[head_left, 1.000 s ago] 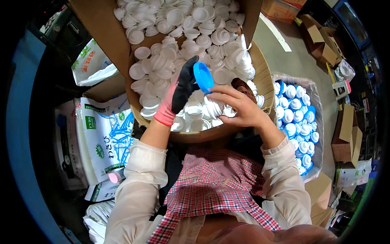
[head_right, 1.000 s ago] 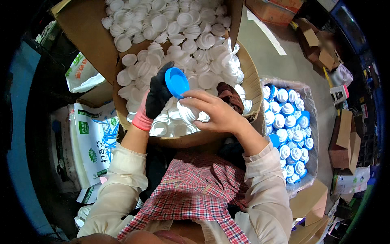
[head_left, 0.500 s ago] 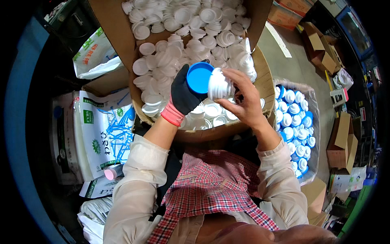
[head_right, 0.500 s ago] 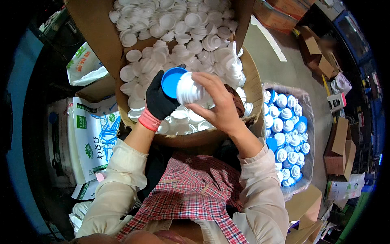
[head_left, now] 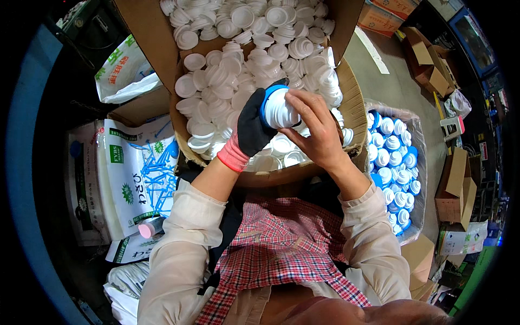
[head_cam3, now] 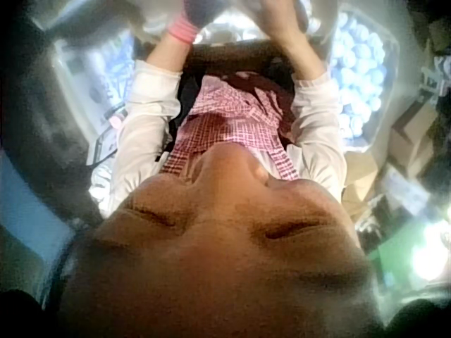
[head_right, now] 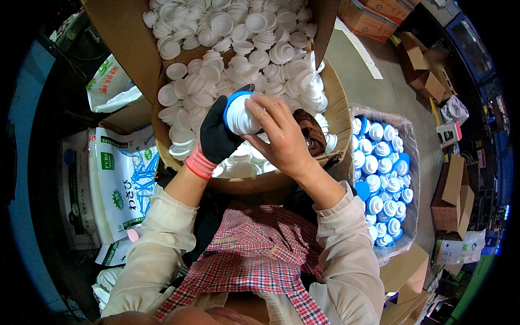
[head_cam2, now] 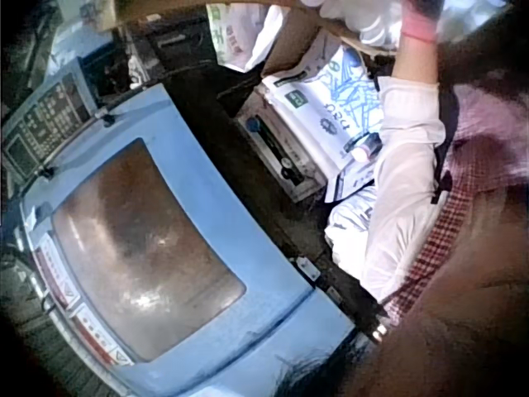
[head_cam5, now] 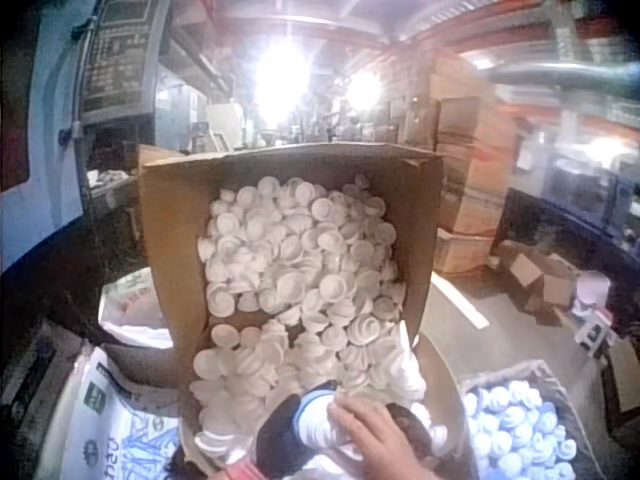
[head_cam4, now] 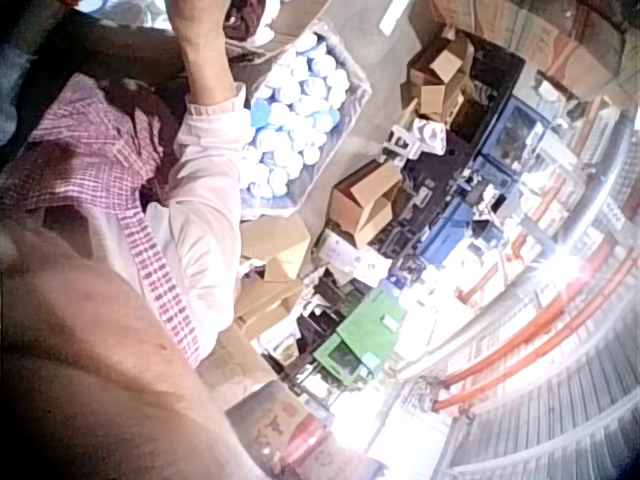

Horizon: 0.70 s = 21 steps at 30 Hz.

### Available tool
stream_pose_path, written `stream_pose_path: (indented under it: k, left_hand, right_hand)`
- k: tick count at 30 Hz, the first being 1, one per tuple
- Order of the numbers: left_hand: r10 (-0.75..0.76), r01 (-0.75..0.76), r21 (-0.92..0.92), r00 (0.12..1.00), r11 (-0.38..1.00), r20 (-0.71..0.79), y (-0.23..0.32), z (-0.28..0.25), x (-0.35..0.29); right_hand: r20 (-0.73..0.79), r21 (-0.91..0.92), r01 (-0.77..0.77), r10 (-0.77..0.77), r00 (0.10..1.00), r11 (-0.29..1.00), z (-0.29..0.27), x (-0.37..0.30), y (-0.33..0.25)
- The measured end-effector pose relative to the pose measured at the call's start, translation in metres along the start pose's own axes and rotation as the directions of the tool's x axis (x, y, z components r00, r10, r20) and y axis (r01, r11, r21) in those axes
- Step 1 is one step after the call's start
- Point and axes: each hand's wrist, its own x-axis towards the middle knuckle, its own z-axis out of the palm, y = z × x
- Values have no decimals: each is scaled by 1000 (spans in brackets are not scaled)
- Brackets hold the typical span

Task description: The person repeatedly picks up white plastic containers and blue lids, places the lids on the containers, and drops the assembled units into a nearby bin. The process is continuous and repetitive throughout the clip.

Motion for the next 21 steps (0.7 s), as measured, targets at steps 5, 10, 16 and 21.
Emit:
stream_pose_path:
  k: [5,10,16,21]
  left_hand:
    - [202,-202,7,979,979,16,7,10,-1]
    - [291,-296,20,948,955,127,31,17,-6]
    - [-157,173,-150,981,973,118,69,28,-7]
    - [-152,148,119,988,982,22,53,18,-4]
  right_hand:
    - [-1,-6,-22,22,1000,1000,0,-1,-1]
    - [9,-9,-27,27,1000,1000,2,-3,1]
    - [101,486,-374,375,922,790,5,-13,19]
    - [358,661,-608,527,771,440,0,-16,39]
